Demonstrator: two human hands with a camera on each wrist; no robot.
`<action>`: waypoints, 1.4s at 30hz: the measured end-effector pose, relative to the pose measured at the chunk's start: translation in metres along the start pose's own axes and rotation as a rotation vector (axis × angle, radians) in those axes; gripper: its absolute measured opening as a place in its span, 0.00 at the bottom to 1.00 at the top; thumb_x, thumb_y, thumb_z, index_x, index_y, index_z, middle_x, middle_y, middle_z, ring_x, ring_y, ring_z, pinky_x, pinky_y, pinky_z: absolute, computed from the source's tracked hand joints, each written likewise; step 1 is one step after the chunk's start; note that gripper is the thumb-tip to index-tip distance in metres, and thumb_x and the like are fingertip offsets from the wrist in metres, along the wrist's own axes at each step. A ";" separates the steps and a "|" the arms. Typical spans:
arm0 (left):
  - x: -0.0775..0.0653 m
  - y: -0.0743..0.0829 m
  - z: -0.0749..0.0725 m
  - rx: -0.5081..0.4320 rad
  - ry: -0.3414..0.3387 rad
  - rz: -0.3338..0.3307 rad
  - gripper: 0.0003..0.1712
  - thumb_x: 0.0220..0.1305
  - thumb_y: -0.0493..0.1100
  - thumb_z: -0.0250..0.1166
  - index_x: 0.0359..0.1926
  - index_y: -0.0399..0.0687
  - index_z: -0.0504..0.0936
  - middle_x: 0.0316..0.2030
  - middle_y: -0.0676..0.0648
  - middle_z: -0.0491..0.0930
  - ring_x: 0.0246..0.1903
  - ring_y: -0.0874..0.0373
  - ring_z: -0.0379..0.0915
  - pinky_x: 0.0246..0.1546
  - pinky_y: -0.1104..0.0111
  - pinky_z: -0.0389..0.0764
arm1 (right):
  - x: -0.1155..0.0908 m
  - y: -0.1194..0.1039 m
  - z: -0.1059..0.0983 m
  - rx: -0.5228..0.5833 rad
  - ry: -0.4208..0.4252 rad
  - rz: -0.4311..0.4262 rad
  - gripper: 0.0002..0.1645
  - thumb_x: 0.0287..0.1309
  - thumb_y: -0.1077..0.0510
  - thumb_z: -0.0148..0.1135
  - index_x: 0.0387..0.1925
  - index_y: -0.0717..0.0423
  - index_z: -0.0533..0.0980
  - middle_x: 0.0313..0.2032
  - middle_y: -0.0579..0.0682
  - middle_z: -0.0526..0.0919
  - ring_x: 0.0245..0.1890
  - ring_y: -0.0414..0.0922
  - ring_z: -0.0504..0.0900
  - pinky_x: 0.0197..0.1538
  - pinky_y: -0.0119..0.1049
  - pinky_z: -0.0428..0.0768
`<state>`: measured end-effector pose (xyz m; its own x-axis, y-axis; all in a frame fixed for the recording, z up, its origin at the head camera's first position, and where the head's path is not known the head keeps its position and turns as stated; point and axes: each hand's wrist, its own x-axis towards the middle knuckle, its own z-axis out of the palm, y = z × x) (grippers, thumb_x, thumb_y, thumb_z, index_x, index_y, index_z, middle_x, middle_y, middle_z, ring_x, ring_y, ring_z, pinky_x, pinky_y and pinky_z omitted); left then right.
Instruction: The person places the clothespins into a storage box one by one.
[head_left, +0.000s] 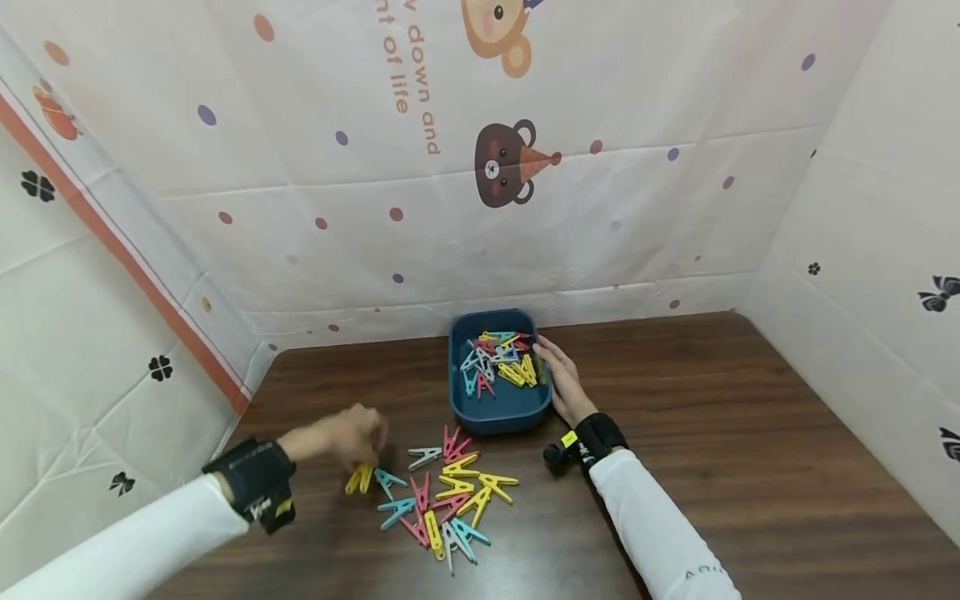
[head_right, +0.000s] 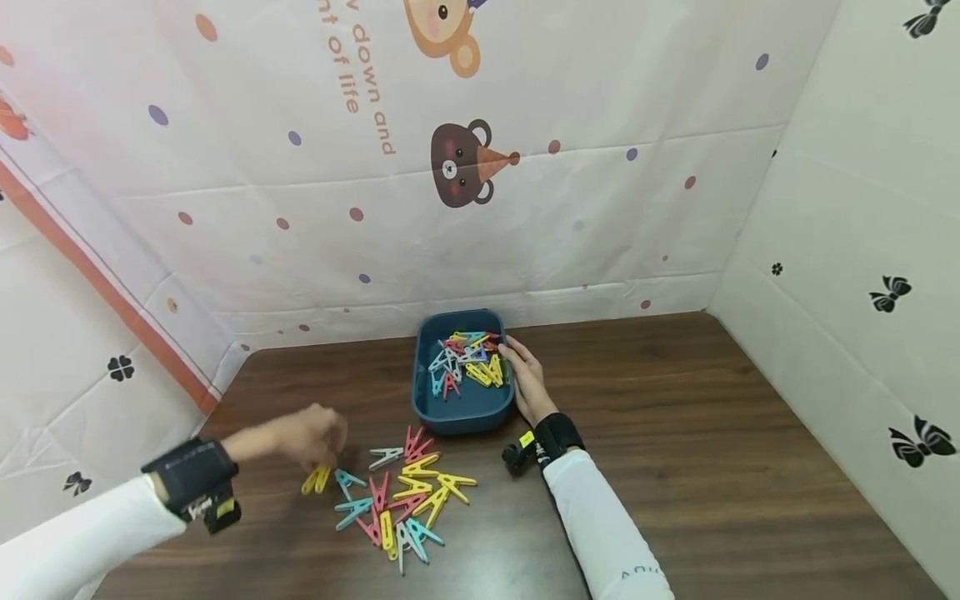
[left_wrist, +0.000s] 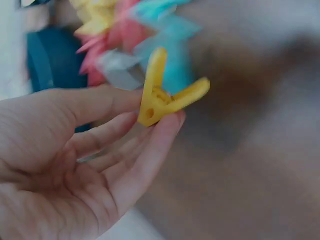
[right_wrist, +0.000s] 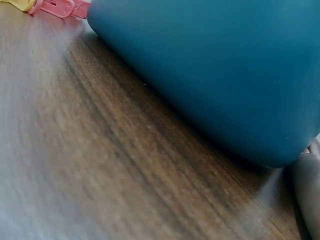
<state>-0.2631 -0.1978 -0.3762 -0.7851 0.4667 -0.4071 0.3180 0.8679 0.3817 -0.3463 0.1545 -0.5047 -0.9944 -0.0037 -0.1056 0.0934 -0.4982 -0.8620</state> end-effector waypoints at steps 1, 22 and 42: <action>0.002 0.003 -0.014 -0.001 0.005 0.026 0.08 0.57 0.27 0.69 0.31 0.39 0.79 0.25 0.45 0.82 0.22 0.55 0.84 0.25 0.68 0.86 | 0.000 0.002 0.002 -0.003 0.000 -0.003 0.34 0.75 0.50 0.58 0.76 0.48 0.63 0.75 0.53 0.65 0.72 0.49 0.67 0.55 0.28 0.80; 0.198 0.101 -0.062 0.157 0.227 -0.025 0.11 0.67 0.35 0.68 0.26 0.43 0.78 0.29 0.44 0.80 0.32 0.51 0.83 0.29 0.69 0.80 | -0.004 0.004 0.025 -0.166 0.023 0.006 0.33 0.76 0.49 0.55 0.76 0.53 0.64 0.74 0.58 0.65 0.72 0.54 0.66 0.71 0.46 0.68; 0.133 0.143 -0.109 0.447 0.182 0.113 0.11 0.73 0.45 0.62 0.43 0.40 0.82 0.35 0.46 0.78 0.27 0.58 0.72 0.34 0.67 0.74 | 0.008 0.002 0.017 -0.182 0.120 0.005 0.32 0.72 0.45 0.58 0.73 0.48 0.69 0.72 0.53 0.70 0.69 0.49 0.70 0.69 0.41 0.71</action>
<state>-0.3803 -0.0301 -0.2850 -0.8000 0.5592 -0.2174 0.5720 0.8203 0.0052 -0.3545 0.1392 -0.4986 -0.9820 0.1027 -0.1587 0.1164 -0.3335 -0.9355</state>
